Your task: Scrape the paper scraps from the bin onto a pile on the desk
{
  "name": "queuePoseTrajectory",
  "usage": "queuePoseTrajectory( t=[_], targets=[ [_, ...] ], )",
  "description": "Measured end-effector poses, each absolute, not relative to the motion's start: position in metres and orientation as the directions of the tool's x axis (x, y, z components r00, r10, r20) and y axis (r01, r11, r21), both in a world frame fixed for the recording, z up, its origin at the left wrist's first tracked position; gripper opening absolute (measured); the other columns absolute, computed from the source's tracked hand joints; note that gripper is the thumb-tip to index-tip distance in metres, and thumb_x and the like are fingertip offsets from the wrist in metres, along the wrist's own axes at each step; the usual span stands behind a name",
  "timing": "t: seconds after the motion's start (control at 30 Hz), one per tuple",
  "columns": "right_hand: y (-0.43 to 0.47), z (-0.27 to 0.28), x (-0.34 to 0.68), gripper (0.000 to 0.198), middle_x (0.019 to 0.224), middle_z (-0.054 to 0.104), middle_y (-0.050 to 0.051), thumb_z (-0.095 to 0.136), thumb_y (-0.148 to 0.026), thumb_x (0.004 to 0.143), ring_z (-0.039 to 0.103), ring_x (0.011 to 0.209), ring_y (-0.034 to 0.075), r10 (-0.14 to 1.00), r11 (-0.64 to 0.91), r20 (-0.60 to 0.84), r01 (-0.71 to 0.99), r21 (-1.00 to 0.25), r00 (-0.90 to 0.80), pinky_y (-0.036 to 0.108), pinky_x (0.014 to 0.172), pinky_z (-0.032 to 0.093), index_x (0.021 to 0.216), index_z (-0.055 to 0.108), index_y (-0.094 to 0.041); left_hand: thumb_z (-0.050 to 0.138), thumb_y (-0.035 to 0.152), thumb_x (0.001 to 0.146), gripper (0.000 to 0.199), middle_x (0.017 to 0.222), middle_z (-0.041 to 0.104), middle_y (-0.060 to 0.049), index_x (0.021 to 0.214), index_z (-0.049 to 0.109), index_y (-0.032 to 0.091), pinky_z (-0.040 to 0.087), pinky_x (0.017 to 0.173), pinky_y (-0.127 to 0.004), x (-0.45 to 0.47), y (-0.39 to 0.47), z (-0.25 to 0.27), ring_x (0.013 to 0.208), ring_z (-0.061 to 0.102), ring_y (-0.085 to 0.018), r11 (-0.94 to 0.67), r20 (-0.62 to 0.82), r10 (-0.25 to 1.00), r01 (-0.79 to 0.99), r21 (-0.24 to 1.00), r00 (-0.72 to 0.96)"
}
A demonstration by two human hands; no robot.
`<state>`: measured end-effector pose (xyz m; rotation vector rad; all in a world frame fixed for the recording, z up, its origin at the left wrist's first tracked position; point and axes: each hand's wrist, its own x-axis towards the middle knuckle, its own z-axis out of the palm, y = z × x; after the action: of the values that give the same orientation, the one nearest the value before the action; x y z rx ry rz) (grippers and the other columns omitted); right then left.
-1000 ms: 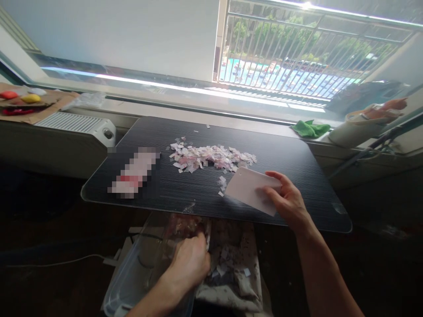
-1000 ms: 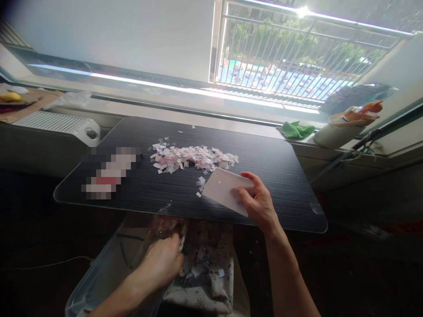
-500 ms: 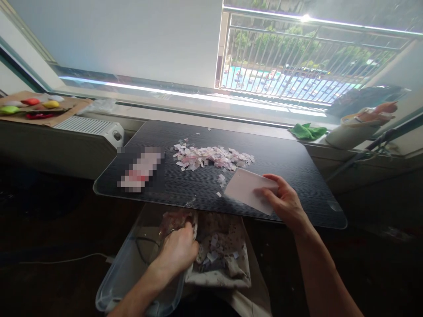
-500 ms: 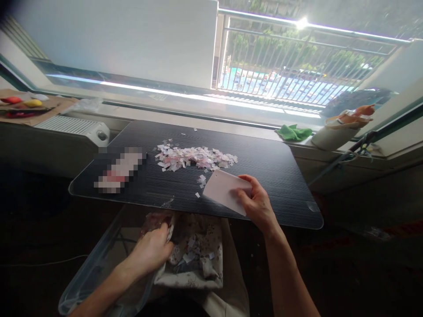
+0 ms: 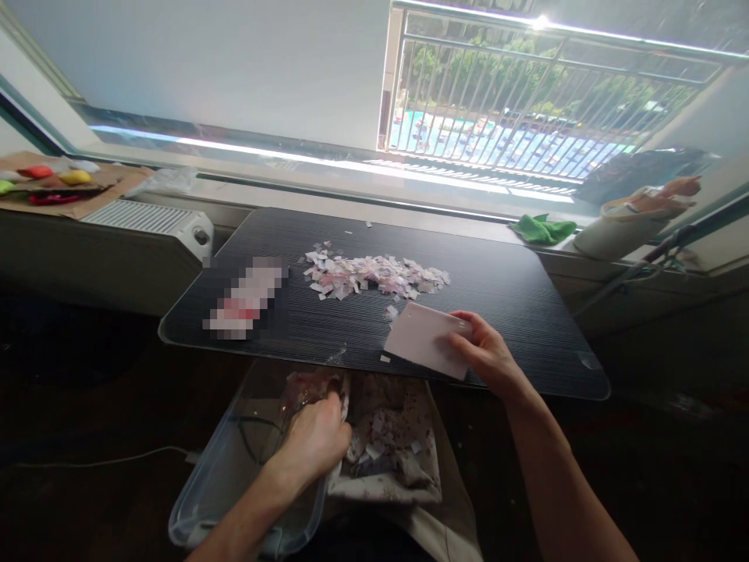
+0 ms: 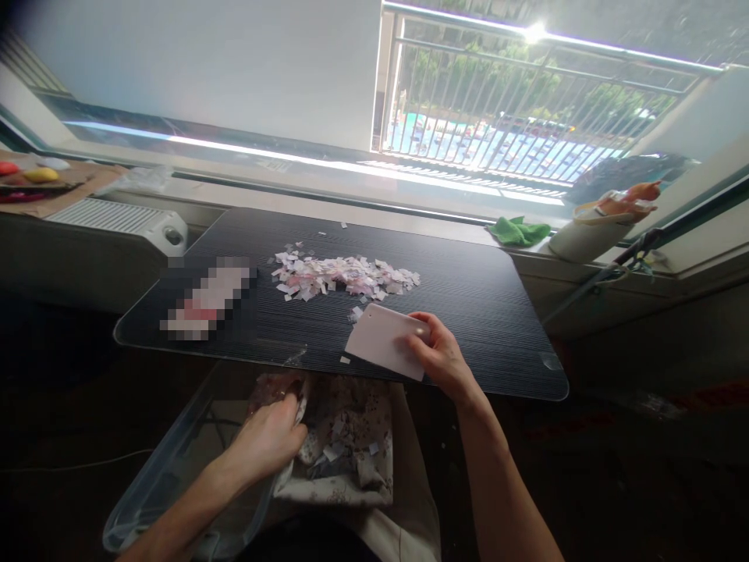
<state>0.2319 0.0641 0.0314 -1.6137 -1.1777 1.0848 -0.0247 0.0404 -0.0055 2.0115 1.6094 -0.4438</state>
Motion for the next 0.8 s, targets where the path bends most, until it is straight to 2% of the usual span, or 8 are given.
queuePoseTrajectory(
  t=[0.23, 0.5, 0.67, 0.8],
  targets=[
    [0.055, 0.032, 0.23, 0.037, 0.077, 0.056, -0.002, 0.058, -0.034, 0.068, 0.052, 0.06, 0.011, 0.971, -0.24, -0.23, 0.228, -0.943, 0.071, 0.021, 0.052, 0.041, 0.101, 0.049, -0.021, 0.034, 0.024, 0.07, 0.02, 0.082, 0.062, -0.012, 0.083, 0.047, 0.016, 0.04, 0.065, -0.032, -0.025, 0.041, -0.001, 0.08, 0.059, -0.025, -0.141, -0.569, 0.789, 0.97, 0.2, 0.232],
    [0.05, 0.034, 0.233, 0.039, 0.075, 0.056, -0.001, 0.058, -0.036, 0.067, 0.053, 0.06, 0.012, 0.967, -0.245, -0.218, 0.228, -0.943, 0.135, 0.021, 0.051, 0.042, 0.101, 0.049, -0.02, 0.033, 0.023, 0.07, 0.023, 0.083, 0.062, -0.013, 0.085, 0.048, 0.015, 0.041, 0.067, -0.032, -0.022, 0.04, -0.001, 0.081, 0.059, -0.024, -0.171, -0.562, 0.789, 0.968, 0.184, 0.246],
    [0.066, 0.035, 0.235, 0.042, 0.078, 0.057, 0.0, 0.059, -0.037, 0.065, 0.053, 0.06, 0.012, 0.913, -0.135, -0.031, 0.23, -0.964, 0.406, 0.023, 0.052, 0.044, 0.102, 0.048, -0.02, 0.036, 0.021, 0.07, 0.03, 0.084, 0.063, -0.013, 0.097, 0.046, 0.012, 0.042, 0.068, -0.034, -0.01, 0.034, -0.002, 0.082, 0.059, -0.025, -0.267, -0.551, 0.765, 0.943, 0.2, 0.333],
    [0.084, 0.032, 0.229, 0.045, 0.079, 0.058, 0.001, 0.058, -0.038, 0.064, 0.053, 0.061, 0.012, 0.886, -0.104, 0.038, 0.279, -0.955, 0.462, 0.023, 0.052, 0.045, 0.104, 0.049, -0.018, 0.037, 0.02, 0.07, 0.03, 0.083, 0.063, -0.013, 0.097, 0.047, 0.012, 0.042, 0.069, -0.034, -0.004, 0.03, -0.004, 0.08, 0.059, -0.025, -0.299, -0.536, 0.76, 0.93, 0.214, 0.368]
  ],
)
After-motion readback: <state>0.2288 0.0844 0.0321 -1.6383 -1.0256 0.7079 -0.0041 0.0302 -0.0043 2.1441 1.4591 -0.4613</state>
